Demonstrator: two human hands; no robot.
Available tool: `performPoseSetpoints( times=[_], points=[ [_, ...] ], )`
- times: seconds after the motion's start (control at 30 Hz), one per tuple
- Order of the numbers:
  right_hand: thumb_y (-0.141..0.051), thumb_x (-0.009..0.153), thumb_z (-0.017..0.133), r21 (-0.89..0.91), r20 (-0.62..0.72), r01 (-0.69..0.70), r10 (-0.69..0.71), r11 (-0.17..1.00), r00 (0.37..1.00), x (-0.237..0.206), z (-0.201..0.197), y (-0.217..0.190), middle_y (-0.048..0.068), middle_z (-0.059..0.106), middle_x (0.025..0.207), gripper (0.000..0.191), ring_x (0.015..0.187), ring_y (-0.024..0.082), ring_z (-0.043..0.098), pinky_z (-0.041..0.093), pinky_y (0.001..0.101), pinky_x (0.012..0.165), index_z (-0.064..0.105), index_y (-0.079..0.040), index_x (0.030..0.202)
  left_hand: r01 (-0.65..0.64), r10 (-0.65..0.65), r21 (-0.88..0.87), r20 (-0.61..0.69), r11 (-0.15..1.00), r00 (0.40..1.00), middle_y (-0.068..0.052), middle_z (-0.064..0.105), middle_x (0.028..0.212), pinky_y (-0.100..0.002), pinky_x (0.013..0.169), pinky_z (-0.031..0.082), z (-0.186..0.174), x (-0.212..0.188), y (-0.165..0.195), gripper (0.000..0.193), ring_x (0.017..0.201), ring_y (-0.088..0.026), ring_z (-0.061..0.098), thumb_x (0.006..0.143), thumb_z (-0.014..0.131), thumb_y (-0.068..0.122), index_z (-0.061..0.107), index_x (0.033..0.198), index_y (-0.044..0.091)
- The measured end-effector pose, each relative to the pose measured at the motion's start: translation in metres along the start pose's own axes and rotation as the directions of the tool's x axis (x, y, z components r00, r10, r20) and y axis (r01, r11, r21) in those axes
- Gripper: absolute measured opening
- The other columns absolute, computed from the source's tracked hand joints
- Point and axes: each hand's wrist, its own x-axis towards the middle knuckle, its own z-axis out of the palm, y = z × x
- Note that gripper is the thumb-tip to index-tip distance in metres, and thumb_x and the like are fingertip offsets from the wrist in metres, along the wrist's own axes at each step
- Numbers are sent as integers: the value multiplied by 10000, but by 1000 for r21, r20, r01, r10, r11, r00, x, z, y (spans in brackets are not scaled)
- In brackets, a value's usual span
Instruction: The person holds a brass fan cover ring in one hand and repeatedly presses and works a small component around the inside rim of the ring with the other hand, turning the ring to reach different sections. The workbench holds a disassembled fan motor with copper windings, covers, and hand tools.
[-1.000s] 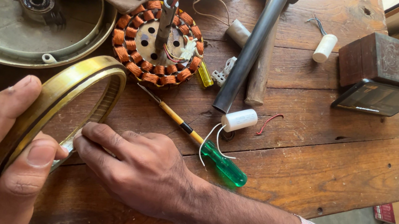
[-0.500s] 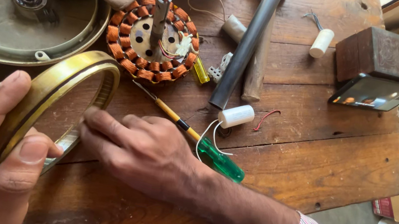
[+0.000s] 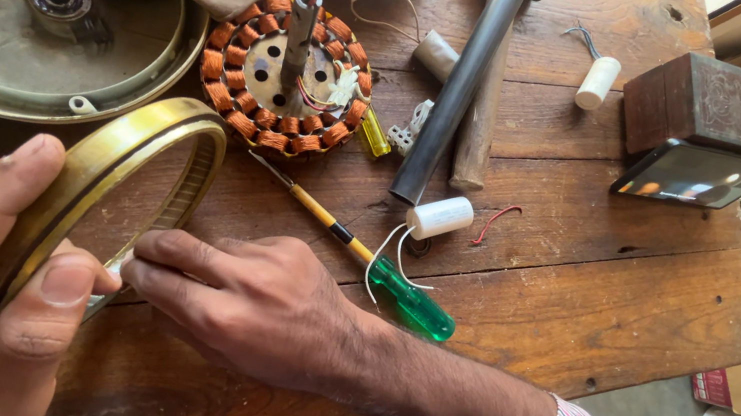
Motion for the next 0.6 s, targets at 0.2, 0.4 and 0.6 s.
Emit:
performPoseSetpoints(
  times=[0.2, 0.4, 0.6],
  points=[
    [-155, 972, 730, -1, 4, 1, -1, 1000, 1000, 0, 1, 0, 50, 624, 1302, 365, 857, 163, 715, 590, 309, 678, 638, -103, 1321, -72, 72, 8, 22, 997, 997, -144, 689, 968, -308, 792, 603, -2, 3, -4, 499, 784, -162, 731, 984, 643, 171, 537, 1441, 0],
    [-147, 978, 732, 1, -7, 2, -2, 1000, 1000, 0, 2, 0, 43, 622, 1280, 365, 879, 160, 719, 594, 304, 694, 635, -107, 1327, -40, 40, 14, 17, 999, 999, -131, 686, 889, -338, 800, 605, -2, 3, -3, 503, 777, -177, 728, 946, 647, 159, 542, 1407, -12],
    [-140, 957, 735, 12, -1, 8, -8, 1000, 1000, 0, 2, 2, 44, 619, 1282, 388, 879, 165, 719, 597, 308, 701, 635, -102, 1329, -42, 42, 20, 9, 999, 999, -120, 687, 872, -343, 807, 598, 0, 3, -3, 506, 767, -174, 717, 946, 645, 161, 541, 1411, -10]
  ],
)
